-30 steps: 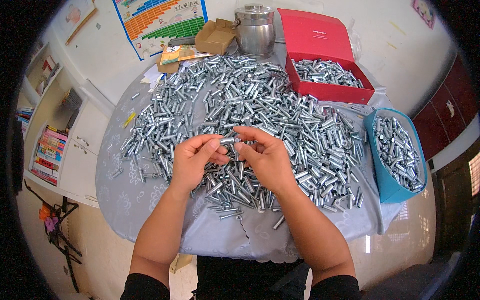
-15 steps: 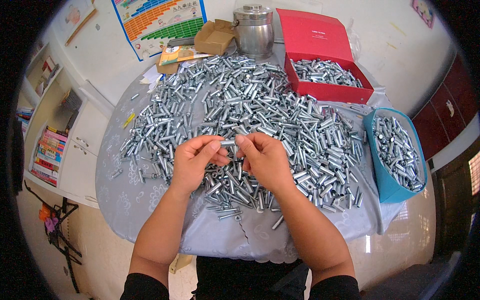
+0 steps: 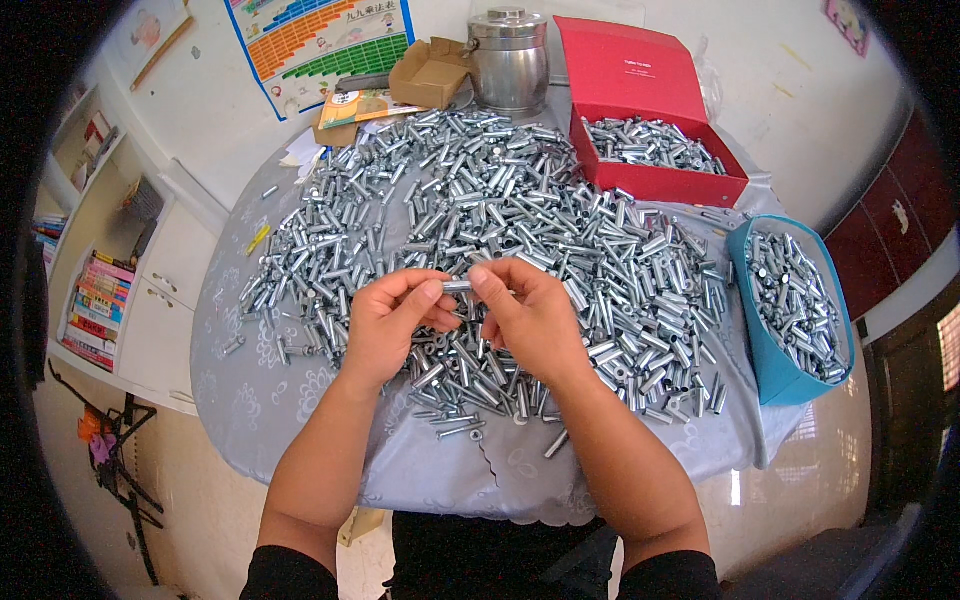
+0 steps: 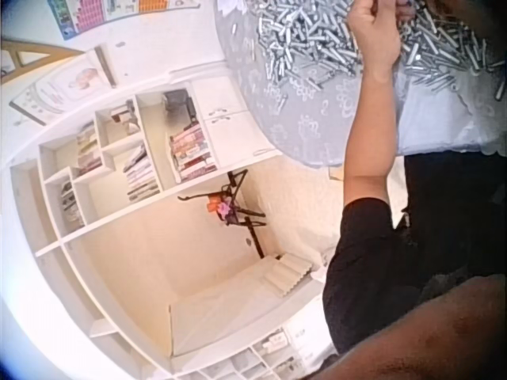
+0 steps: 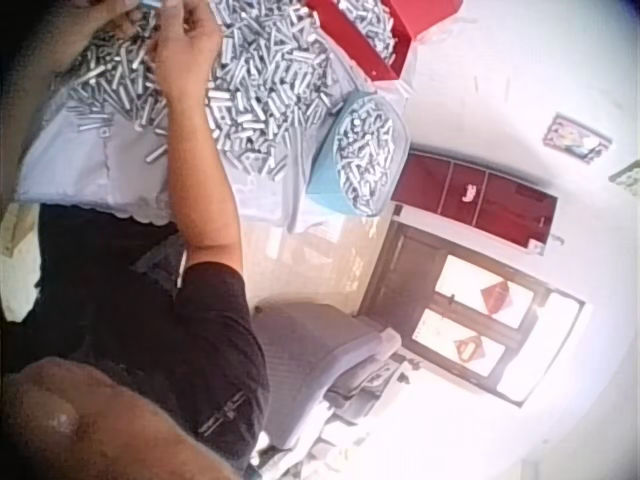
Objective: The person repeatedly picks up small metal fasteners from a large pile on a table and joins two pieces together by hand. The person handles the fasteners one at a time, aligning and pressing the components to form a single unit before placing them back onto the pile.
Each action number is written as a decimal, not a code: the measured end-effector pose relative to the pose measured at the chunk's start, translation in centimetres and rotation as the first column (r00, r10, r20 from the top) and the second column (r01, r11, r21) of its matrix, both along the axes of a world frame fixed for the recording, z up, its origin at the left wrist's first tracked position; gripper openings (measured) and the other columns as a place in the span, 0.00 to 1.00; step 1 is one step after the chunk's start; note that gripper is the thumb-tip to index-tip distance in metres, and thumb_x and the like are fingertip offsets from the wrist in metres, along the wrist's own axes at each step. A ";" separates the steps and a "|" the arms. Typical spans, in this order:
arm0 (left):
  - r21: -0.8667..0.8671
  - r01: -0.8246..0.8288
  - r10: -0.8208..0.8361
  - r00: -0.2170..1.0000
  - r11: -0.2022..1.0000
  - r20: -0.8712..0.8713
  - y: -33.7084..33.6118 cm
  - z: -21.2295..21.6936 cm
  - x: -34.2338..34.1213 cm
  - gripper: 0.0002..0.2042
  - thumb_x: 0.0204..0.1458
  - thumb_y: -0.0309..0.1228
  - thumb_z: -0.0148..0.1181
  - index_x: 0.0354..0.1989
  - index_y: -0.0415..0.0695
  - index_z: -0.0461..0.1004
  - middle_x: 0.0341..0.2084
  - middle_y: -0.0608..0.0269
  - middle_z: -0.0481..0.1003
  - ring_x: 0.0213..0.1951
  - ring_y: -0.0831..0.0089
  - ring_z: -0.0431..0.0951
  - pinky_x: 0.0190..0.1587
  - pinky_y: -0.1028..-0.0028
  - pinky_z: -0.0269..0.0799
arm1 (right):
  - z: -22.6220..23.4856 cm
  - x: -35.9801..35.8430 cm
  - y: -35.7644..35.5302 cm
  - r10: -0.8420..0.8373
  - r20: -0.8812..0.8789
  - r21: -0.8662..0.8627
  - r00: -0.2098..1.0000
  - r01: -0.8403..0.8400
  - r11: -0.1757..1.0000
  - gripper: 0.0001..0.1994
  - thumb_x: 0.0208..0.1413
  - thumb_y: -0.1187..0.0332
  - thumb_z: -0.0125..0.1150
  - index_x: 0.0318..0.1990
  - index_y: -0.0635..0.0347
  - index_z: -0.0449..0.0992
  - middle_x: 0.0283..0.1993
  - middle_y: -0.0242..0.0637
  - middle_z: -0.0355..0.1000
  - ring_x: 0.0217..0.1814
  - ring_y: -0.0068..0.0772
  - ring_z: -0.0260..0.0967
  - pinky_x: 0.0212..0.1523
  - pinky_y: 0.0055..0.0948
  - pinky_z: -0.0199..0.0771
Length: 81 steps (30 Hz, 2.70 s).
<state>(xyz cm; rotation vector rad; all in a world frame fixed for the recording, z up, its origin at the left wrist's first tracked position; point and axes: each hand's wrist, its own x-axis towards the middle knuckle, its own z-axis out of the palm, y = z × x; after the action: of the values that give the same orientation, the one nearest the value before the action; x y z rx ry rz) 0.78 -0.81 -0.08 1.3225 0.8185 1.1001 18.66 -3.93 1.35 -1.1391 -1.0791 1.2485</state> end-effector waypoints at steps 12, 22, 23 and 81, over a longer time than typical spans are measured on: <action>-0.013 -0.007 0.008 0.998 1.000 0.055 0.0 0.1 0.0 0.12 0.60 0.29 0.54 0.46 0.34 0.74 0.31 0.55 0.79 0.29 0.70 0.81 0.34 0.73 0.79 | -0.6 0.7 0.4 0.036 0.090 -0.034 0.995 -0.033 0.999 0.13 0.62 0.64 0.57 0.46 0.66 0.75 0.31 0.31 0.73 0.20 0.15 0.66 0.19 0.16 0.66; -0.014 -0.008 0.008 0.998 1.000 0.057 0.1 0.0 -0.1 0.12 0.60 0.30 0.54 0.46 0.34 0.74 0.31 0.55 0.79 0.29 0.70 0.81 0.34 0.73 0.79 | -0.3 -0.1 0.1 -0.019 0.008 0.026 1.000 0.019 0.999 0.11 0.61 0.66 0.58 0.44 0.65 0.76 0.30 0.31 0.74 0.20 0.14 0.66 0.18 0.15 0.65; -0.015 -0.014 0.015 0.998 1.000 0.065 0.1 0.0 -0.1 0.12 0.60 0.30 0.54 0.46 0.34 0.74 0.31 0.55 0.79 0.29 0.70 0.81 0.34 0.73 0.79 | -0.2 -0.3 0.0 -0.048 0.001 0.054 0.999 0.048 0.997 0.11 0.61 0.67 0.58 0.44 0.65 0.76 0.29 0.30 0.73 0.20 0.14 0.66 0.18 0.15 0.65; 0.008 -0.043 0.043 0.999 0.999 0.016 0.2 -0.2 -0.3 0.12 0.59 0.30 0.57 0.45 0.35 0.77 0.27 0.64 0.75 0.25 0.79 0.74 0.29 0.80 0.71 | -0.7 0.1 0.1 -0.016 0.201 0.076 0.979 0.001 0.997 0.11 0.52 0.74 0.66 0.42 0.64 0.76 0.28 0.29 0.73 0.23 0.14 0.66 0.23 0.16 0.65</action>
<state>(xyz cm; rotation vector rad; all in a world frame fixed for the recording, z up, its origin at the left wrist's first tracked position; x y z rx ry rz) 0.52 -0.61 -0.26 1.3068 0.8349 1.1473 18.74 -3.84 0.66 -1.2305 -1.2605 1.0928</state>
